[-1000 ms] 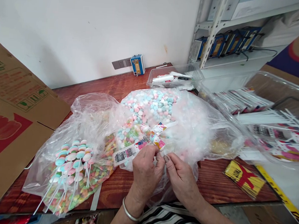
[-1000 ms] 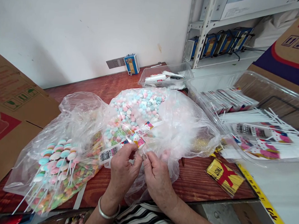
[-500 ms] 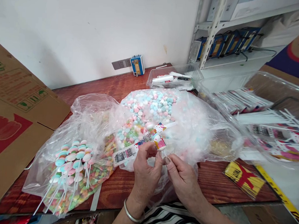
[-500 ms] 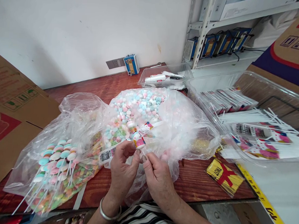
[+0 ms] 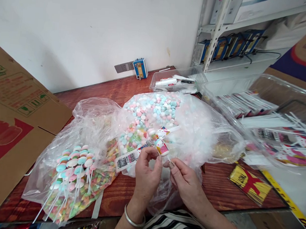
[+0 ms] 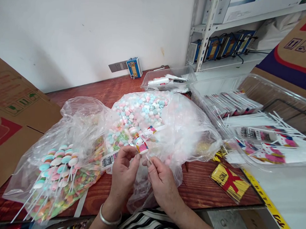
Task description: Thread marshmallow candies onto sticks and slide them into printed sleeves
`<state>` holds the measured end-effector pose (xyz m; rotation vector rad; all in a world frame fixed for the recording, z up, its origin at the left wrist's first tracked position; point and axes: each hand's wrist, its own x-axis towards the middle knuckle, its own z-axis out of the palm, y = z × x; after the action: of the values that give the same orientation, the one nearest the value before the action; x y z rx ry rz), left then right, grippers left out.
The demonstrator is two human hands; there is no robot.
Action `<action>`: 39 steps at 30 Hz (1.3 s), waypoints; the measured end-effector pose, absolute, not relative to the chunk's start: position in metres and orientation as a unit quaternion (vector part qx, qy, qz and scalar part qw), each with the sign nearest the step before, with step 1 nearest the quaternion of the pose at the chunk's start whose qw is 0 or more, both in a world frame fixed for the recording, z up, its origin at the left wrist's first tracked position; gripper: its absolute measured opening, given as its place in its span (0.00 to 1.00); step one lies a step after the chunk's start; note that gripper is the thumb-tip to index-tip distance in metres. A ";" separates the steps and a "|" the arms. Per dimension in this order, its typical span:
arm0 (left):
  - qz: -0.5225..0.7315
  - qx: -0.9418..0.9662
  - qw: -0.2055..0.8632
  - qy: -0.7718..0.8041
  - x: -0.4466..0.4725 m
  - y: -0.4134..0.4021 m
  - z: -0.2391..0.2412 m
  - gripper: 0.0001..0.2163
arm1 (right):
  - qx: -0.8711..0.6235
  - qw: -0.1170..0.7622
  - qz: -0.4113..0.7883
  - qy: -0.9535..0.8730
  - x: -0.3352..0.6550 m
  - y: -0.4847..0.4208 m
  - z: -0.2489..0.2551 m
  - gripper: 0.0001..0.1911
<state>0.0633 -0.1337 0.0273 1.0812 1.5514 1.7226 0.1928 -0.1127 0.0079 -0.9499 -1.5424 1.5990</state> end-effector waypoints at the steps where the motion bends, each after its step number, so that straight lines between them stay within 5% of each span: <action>1: 0.684 0.346 0.332 0.550 0.060 -0.132 0.031 0.10 | -0.363 0.353 0.612 -0.607 0.194 -0.113 0.008 0.15; 4: 0.756 0.185 0.478 0.407 0.049 -0.123 0.044 0.20 | -0.342 0.334 0.587 -0.653 0.196 -0.116 0.011 0.16; 6: 0.768 0.116 0.543 0.320 0.042 -0.116 0.052 0.18 | -0.328 0.328 0.569 -0.679 0.195 -0.119 0.015 0.16; 9: 0.793 0.043 0.558 0.240 0.039 -0.108 0.060 0.07 | -0.322 0.326 0.553 -0.696 0.194 -0.123 0.016 0.15; 12: 0.822 -0.015 0.531 0.204 0.044 -0.104 0.065 0.09 | -0.316 0.335 0.526 -0.715 0.193 -0.126 0.013 0.12; 23: 0.774 -0.019 0.569 0.277 0.058 -0.114 0.065 0.13 | -0.303 0.288 0.459 -0.784 0.190 -0.132 0.024 0.16; 30: 0.725 -0.059 0.605 0.324 0.053 -0.133 0.053 0.10 | -0.274 0.376 0.156 -0.871 0.201 -0.130 0.031 0.06; 39: 0.714 -0.047 0.590 0.373 0.069 -0.147 0.052 0.10 | -0.247 0.350 0.104 -0.898 0.206 -0.135 0.022 0.06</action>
<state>0.0692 -0.1466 0.0522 -0.1099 0.8688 1.6619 0.2060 -0.1354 0.0219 -0.6408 -2.3251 0.2682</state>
